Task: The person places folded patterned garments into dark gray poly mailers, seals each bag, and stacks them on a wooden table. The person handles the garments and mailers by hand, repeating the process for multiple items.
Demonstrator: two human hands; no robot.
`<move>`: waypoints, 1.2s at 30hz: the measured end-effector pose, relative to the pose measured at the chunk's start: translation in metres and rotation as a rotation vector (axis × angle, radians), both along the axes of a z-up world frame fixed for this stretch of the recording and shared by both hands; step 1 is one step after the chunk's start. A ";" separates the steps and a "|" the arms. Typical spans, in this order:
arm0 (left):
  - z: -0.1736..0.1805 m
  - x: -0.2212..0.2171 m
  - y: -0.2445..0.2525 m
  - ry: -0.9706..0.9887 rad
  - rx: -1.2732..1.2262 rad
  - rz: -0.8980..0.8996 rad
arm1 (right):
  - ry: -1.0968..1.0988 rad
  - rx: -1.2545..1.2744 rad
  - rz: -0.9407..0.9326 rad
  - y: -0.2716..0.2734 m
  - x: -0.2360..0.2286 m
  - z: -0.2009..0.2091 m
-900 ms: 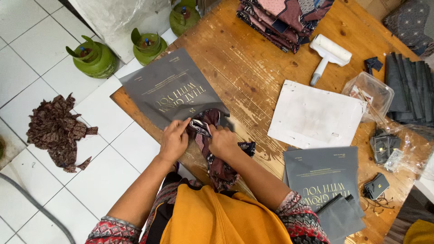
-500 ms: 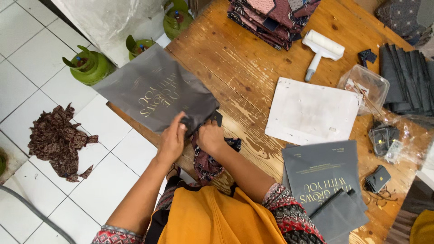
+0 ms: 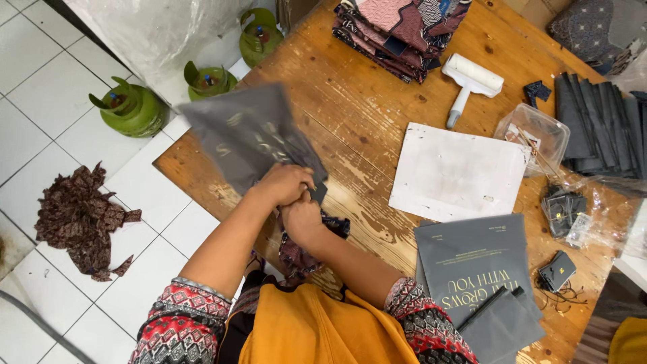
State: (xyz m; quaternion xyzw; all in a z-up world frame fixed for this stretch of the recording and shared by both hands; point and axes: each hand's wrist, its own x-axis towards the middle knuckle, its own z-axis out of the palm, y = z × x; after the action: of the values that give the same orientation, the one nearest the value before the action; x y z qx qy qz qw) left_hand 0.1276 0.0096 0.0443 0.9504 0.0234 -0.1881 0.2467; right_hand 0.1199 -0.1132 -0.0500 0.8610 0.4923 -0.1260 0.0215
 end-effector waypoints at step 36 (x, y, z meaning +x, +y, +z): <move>0.040 -0.065 0.026 -0.673 0.147 0.408 | -0.043 0.053 -0.019 0.015 0.046 0.022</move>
State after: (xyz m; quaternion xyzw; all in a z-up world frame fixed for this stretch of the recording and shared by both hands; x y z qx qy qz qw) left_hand 0.0626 0.0354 0.0848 0.9499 0.1427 0.1886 0.2042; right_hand 0.1657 -0.0978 -0.0278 0.8684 0.4867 -0.0944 0.0079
